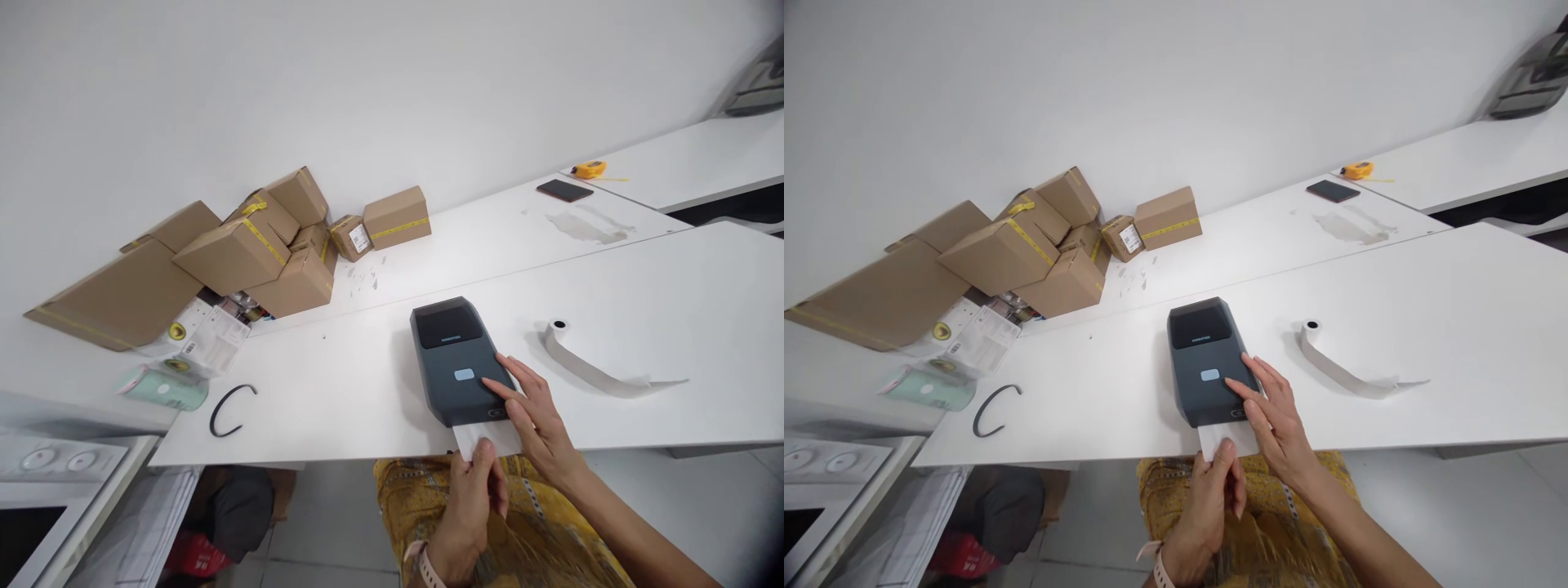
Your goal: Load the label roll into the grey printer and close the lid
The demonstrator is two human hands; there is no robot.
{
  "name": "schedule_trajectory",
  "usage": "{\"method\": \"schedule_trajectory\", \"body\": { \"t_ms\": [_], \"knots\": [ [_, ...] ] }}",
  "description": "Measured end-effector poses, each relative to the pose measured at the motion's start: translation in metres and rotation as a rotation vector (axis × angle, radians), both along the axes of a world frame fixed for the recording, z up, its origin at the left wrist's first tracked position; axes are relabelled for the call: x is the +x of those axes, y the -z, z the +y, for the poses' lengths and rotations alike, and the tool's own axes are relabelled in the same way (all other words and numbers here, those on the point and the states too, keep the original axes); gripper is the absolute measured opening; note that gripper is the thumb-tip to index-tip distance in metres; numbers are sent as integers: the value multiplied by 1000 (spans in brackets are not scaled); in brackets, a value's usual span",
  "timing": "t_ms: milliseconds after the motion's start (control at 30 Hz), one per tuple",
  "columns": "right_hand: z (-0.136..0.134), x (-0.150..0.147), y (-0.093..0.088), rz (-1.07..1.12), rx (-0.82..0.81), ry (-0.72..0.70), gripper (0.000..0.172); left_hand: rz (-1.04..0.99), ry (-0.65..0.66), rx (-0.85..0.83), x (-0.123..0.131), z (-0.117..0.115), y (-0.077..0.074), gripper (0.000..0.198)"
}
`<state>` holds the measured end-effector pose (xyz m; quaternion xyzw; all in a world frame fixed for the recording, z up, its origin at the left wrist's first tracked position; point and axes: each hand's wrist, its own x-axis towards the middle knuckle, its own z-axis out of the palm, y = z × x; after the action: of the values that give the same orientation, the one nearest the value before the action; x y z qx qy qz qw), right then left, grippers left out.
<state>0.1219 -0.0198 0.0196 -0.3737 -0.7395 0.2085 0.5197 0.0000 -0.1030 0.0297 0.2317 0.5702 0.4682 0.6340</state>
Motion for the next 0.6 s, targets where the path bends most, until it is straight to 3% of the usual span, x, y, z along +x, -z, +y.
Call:
{"method": "schedule_trajectory", "body": {
  "t_ms": [167, 200, 267, 467, 600],
  "knots": [
    [6, 0, -11, -68, 27, 24, 36, 144, 397, 58, -28, -16, -6, 56],
    [8, -1, -15, -99, 45, 24, 34, 200, 425, 74, -37, -18, -8, 56],
    [15, -3, -21, -176, 96, 15, 33, 318, 335, 102, -56, -17, -10, 62],
    [22, -14, -26, -350, 191, 92, 30, 390, -209, 249, -96, 4, -22, 57],
    [19, -19, -24, -381, 234, 135, 25, 427, -333, 354, -95, 20, -30, 45]
  ]
}}
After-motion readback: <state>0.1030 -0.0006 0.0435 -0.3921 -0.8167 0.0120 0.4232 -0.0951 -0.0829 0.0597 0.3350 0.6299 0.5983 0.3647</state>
